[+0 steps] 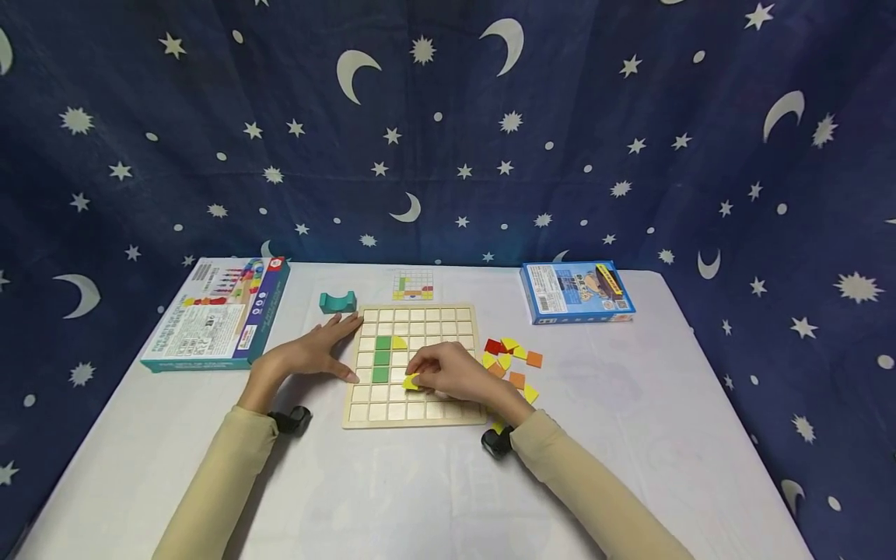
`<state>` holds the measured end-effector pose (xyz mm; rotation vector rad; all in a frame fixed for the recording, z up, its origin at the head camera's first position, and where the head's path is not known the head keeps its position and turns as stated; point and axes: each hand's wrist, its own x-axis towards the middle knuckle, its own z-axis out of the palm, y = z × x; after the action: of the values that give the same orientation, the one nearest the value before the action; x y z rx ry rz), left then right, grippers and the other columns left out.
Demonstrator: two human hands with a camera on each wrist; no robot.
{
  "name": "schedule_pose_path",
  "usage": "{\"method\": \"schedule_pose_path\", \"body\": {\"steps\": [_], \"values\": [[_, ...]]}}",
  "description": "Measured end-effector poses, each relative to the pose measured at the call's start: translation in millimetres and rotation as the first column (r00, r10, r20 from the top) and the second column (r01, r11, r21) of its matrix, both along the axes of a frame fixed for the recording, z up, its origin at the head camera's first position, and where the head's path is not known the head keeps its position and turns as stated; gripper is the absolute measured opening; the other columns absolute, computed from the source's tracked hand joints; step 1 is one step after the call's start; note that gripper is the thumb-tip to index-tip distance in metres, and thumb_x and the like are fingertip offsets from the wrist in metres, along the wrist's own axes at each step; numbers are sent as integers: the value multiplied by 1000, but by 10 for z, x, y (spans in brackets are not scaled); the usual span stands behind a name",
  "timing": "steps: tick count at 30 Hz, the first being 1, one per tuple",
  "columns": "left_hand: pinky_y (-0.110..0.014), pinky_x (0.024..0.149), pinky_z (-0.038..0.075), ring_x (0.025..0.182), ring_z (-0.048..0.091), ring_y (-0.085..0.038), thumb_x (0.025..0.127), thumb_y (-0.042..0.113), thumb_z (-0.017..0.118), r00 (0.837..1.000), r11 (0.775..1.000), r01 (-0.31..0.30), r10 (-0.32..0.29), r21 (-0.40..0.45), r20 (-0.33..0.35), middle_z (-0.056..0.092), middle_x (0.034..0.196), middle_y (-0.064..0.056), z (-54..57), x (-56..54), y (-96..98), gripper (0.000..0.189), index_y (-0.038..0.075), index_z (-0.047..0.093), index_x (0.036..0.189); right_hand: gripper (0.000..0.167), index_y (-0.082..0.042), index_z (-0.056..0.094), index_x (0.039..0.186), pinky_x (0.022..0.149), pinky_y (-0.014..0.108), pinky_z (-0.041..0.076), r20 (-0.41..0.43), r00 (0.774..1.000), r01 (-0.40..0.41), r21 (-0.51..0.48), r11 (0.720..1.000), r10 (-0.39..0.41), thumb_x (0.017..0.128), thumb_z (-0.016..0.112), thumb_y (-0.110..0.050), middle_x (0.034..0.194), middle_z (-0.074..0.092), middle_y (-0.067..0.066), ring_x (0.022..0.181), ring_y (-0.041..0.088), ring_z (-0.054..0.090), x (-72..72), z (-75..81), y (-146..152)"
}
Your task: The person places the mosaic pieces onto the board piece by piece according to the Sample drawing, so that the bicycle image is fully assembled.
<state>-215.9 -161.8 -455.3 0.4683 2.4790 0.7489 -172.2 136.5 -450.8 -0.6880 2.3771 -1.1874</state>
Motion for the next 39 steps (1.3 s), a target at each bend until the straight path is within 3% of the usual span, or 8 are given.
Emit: {"method": "schedule_pose_path", "body": {"steps": [7,17,27,34,39], "values": [[-69,124,4,160,-1,-40,76,37,91,1000,1000,-27,27,-2,13,13,173,-11,24,-21,23,115,13,23,165,15,-11,77,102,78,23,56,9,999,-44,-4,999,44,92,71,-2,94,76,-4,78,9,70,-62,19,-228],[-74,122,5,159,-2,-45,76,37,91,998,999,-50,50,7,26,12,174,-10,18,-13,9,115,15,23,165,11,-3,77,103,71,26,61,73,990,-120,-41,992,123,96,68,-2,89,77,6,76,18,75,-130,17,-519],[-73,122,3,159,-2,-42,76,36,91,998,998,-51,50,24,24,12,173,-12,21,-8,-11,113,14,24,165,9,-8,81,99,68,18,52,-10,989,-150,57,987,151,95,73,-8,85,77,-2,73,6,65,-156,-8,-709],[-73,122,4,159,-1,-43,77,33,91,998,998,-51,50,27,29,13,173,-12,40,-10,16,111,14,25,165,9,-11,83,98,73,19,52,-68,985,-153,89,984,159,93,75,-9,89,79,-5,77,1,63,-160,-25,-754],[-72,123,4,159,-2,-42,78,30,90,999,999,-47,47,23,22,12,173,-12,40,-6,-1,111,13,24,165,11,-10,83,100,76,18,54,-112,971,-200,117,973,213,93,76,-8,94,80,-2,83,1,65,-142,-9,-805]]}}
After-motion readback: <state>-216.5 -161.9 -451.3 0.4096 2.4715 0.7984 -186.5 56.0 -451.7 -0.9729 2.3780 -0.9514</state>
